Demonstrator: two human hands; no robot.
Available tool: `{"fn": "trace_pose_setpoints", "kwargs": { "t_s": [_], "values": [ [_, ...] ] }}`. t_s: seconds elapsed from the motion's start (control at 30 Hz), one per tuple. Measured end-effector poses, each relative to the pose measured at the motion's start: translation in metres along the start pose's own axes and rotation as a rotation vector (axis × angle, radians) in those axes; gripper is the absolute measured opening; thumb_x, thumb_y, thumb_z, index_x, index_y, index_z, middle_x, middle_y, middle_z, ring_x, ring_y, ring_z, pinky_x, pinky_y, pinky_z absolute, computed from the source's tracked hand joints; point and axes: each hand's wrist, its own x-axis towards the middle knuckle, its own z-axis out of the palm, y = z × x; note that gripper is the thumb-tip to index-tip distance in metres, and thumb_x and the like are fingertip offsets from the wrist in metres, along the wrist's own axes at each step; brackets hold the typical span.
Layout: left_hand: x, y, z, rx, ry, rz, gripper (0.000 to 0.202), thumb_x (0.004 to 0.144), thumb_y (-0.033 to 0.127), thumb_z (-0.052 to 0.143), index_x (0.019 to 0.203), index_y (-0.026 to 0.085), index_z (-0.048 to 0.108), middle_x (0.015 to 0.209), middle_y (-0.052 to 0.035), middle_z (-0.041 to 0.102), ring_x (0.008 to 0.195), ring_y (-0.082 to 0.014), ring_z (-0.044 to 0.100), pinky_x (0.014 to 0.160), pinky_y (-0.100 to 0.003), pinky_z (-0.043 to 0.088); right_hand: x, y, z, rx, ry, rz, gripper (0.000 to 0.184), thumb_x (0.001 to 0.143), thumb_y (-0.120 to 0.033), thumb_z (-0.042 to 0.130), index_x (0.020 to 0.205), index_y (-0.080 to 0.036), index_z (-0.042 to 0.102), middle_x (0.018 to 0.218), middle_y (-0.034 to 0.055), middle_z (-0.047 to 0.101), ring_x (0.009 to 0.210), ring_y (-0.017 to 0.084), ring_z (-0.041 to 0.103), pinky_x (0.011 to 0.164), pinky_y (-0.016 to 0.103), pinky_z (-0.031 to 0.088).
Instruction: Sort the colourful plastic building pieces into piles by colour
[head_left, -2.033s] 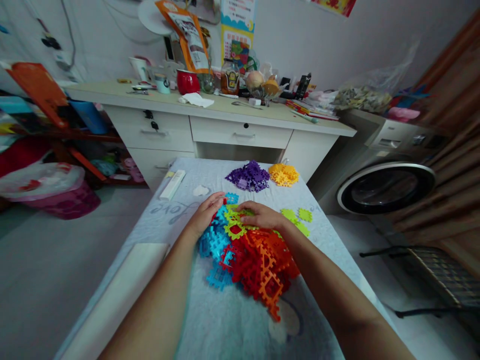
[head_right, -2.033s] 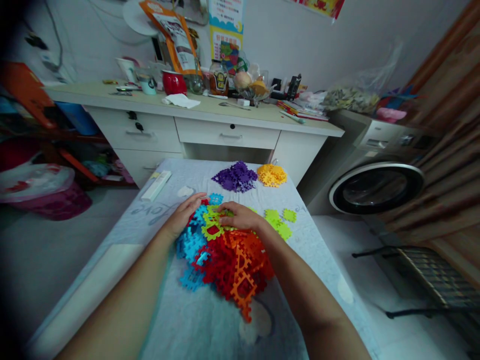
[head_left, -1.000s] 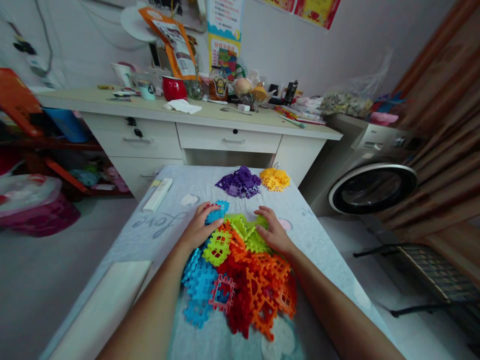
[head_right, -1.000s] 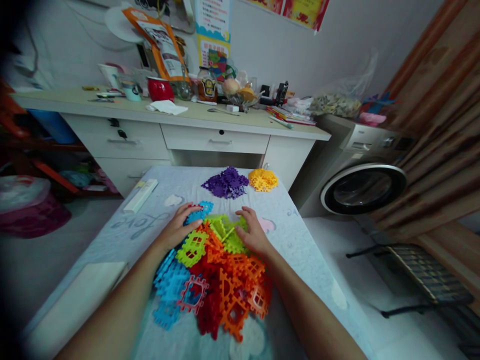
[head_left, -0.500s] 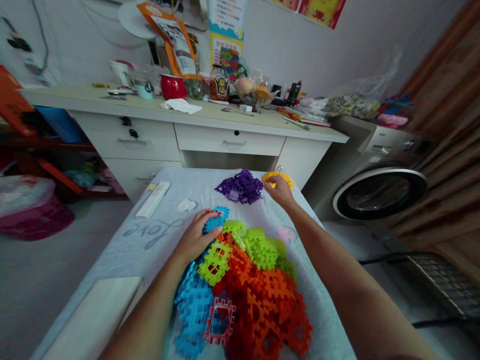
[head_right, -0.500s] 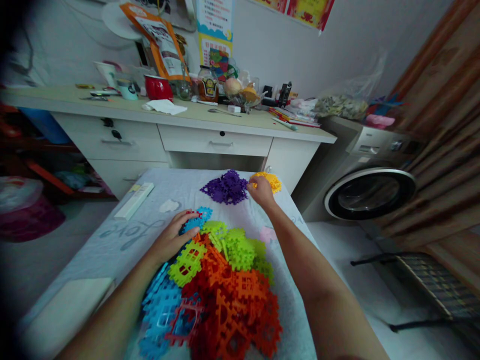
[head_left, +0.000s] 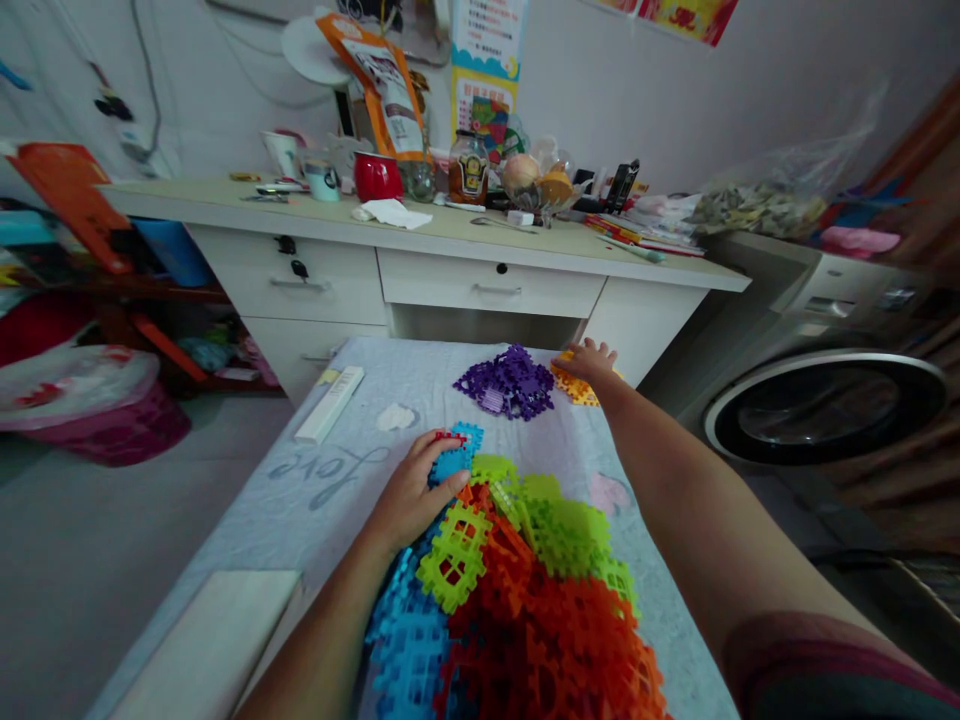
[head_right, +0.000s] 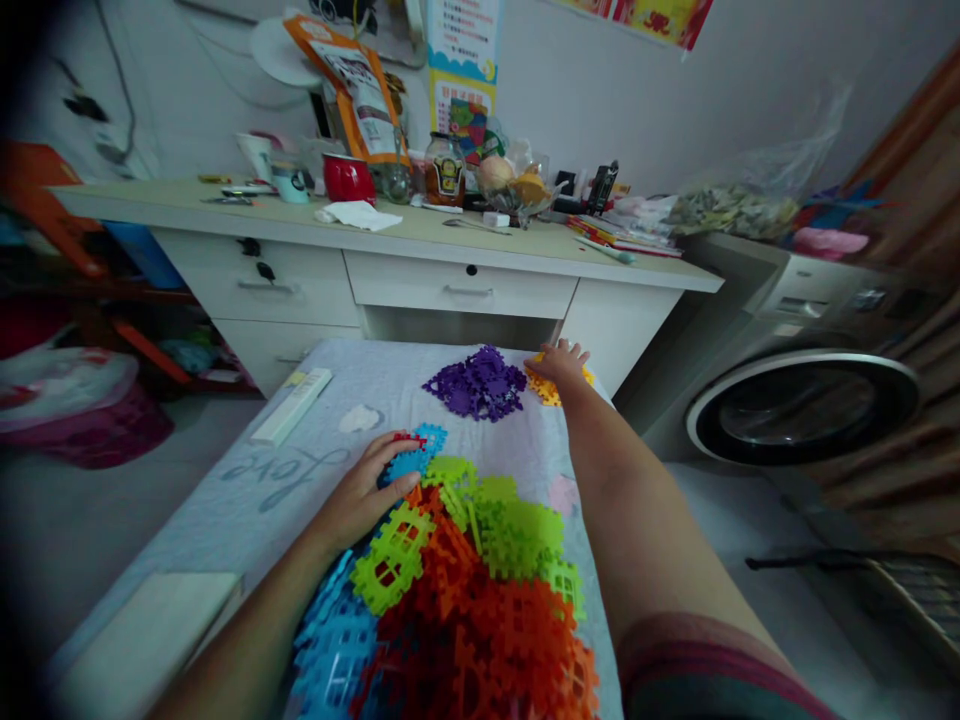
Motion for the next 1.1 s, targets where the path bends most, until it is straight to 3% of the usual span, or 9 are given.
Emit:
{"fn": "trace_pose_setpoints", "kwargs": {
  "t_s": [0.2, 0.53, 0.63, 0.73, 0.8, 0.87, 1.0, 1.1],
  "values": [
    [0.0, 0.001, -0.001, -0.003, 0.01, 0.003, 0.045, 0.081, 0.051, 0.058, 0.119, 0.027, 0.063, 0.135, -0.0069, 0.051, 0.131, -0.0267, 0.046, 0.113, -0.043, 0.035, 0.003, 0.001, 0.003, -0.063, -0.119, -0.034, 0.066, 0.08, -0.066, 0.052, 0.136, -0.032, 0.053, 0.14, 0.0145, 0.047, 0.126, 0.044, 0.043, 0.098, 0.066, 0.029],
    [-0.002, -0.001, -0.001, -0.011, 0.004, 0.005, 0.047, 0.082, 0.051, 0.058, 0.122, 0.027, 0.061, 0.135, -0.0078, 0.05, 0.131, -0.0272, 0.046, 0.113, -0.044, 0.035, -0.021, 0.011, -0.006, -0.102, -0.092, -0.09, 0.062, 0.082, -0.056, 0.056, 0.137, -0.028, 0.048, 0.137, 0.0157, 0.046, 0.119, 0.037, 0.05, 0.095, 0.055, 0.038],
    [-0.001, 0.0, -0.001, -0.022, 0.014, 0.01, 0.047, 0.081, 0.05, 0.059, 0.121, 0.026, 0.062, 0.134, -0.0078, 0.051, 0.129, -0.0273, 0.047, 0.112, -0.044, 0.036, -0.028, 0.014, -0.007, -0.137, -0.076, -0.066, 0.061, 0.081, -0.054, 0.058, 0.134, -0.025, 0.05, 0.135, 0.0161, 0.047, 0.12, 0.038, 0.048, 0.097, 0.057, 0.034],
    [-0.001, -0.001, -0.001, -0.018, 0.017, 0.01, 0.046, 0.081, 0.051, 0.059, 0.12, 0.027, 0.062, 0.134, -0.0075, 0.051, 0.129, -0.0271, 0.047, 0.112, -0.044, 0.036, -0.034, 0.011, -0.004, -0.198, -0.048, -0.039, 0.061, 0.079, -0.052, 0.061, 0.131, -0.021, 0.053, 0.136, 0.0172, 0.047, 0.126, 0.041, 0.04, 0.103, 0.064, 0.022],
    [-0.001, -0.001, 0.0, -0.01, 0.016, 0.007, 0.045, 0.081, 0.051, 0.059, 0.119, 0.027, 0.063, 0.134, -0.0071, 0.051, 0.13, -0.027, 0.047, 0.113, -0.043, 0.036, -0.038, 0.008, 0.0, -0.205, -0.022, -0.065, 0.056, 0.083, -0.048, 0.056, 0.131, -0.02, 0.053, 0.14, 0.0172, 0.044, 0.132, 0.041, 0.033, 0.106, 0.064, 0.016],
    [-0.001, -0.001, 0.0, -0.003, 0.016, 0.006, 0.045, 0.081, 0.05, 0.058, 0.119, 0.027, 0.063, 0.134, -0.0069, 0.051, 0.131, -0.0268, 0.047, 0.113, -0.043, 0.035, -0.041, 0.005, 0.006, -0.184, -0.004, -0.111, 0.049, 0.089, -0.044, 0.046, 0.132, -0.021, 0.053, 0.142, 0.0162, 0.043, 0.134, 0.038, 0.03, 0.106, 0.062, 0.019],
    [-0.001, 0.002, 0.0, 0.002, 0.01, 0.006, 0.045, 0.082, 0.049, 0.058, 0.12, 0.026, 0.062, 0.134, -0.0071, 0.051, 0.131, -0.0268, 0.047, 0.113, -0.043, 0.035, -0.043, 0.004, 0.014, -0.161, -0.003, -0.15, 0.044, 0.093, -0.039, 0.036, 0.132, -0.024, 0.052, 0.137, 0.015, 0.047, 0.124, 0.036, 0.04, 0.099, 0.058, 0.03],
    [-0.001, 0.003, -0.001, 0.003, 0.009, 0.007, 0.044, 0.082, 0.049, 0.058, 0.119, 0.026, 0.062, 0.134, -0.0075, 0.052, 0.13, -0.0268, 0.047, 0.113, -0.043, 0.036, -0.044, 0.006, 0.016, -0.18, 0.025, -0.156, 0.042, 0.093, -0.035, 0.037, 0.13, -0.024, 0.054, 0.133, 0.0154, 0.05, 0.119, 0.036, 0.043, 0.099, 0.059, 0.029]
  ]
}}
